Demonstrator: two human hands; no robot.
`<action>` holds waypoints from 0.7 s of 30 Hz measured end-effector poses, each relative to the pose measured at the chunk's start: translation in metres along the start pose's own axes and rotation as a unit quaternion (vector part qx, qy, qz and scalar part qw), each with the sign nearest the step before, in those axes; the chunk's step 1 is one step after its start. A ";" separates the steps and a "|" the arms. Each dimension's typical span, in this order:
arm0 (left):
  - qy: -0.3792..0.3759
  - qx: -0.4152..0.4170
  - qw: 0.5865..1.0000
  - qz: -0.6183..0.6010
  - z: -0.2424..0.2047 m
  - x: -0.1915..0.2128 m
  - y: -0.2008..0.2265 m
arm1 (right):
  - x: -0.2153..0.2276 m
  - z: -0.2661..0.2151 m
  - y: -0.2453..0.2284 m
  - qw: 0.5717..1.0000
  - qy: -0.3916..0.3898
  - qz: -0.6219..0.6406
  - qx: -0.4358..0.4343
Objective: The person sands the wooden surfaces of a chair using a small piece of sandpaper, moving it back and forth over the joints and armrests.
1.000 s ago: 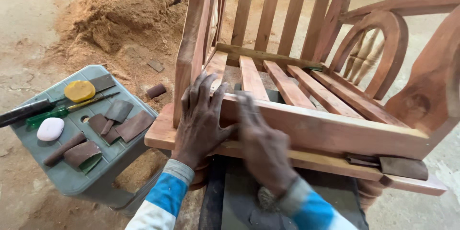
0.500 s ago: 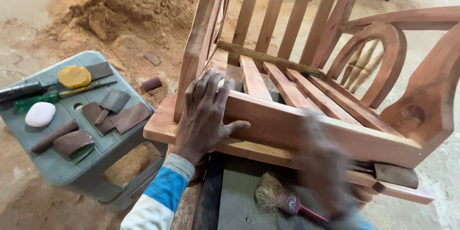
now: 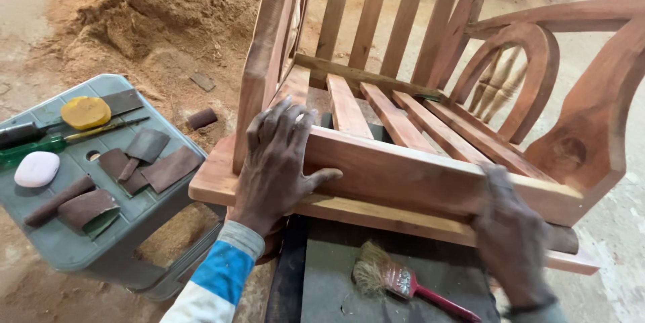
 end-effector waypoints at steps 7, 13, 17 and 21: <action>0.023 -0.008 1.000 -0.008 0.004 0.008 0.003 | -0.114 0.021 -0.130 0.981 -0.066 0.163 0.080; 0.029 -0.003 0.999 -0.013 0.005 0.008 0.002 | -0.072 0.007 -0.042 0.991 -0.070 0.105 0.047; 0.029 -0.005 1.000 -0.012 0.002 0.005 0.002 | -0.013 -0.015 0.040 0.999 -0.034 -0.024 -0.006; 0.029 -0.007 1.000 -0.009 0.001 0.004 0.000 | -0.042 -0.001 -0.006 0.996 -0.085 -0.033 0.009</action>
Point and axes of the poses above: each hand's wrist, its own z-axis towards the middle knuckle, its own x-axis out of the back of the hand, y = z × x, the point moved 9 cm from there along z, towards the middle knuckle, and after that the axes turned 9 degrees about z, right-handed, at the moved point
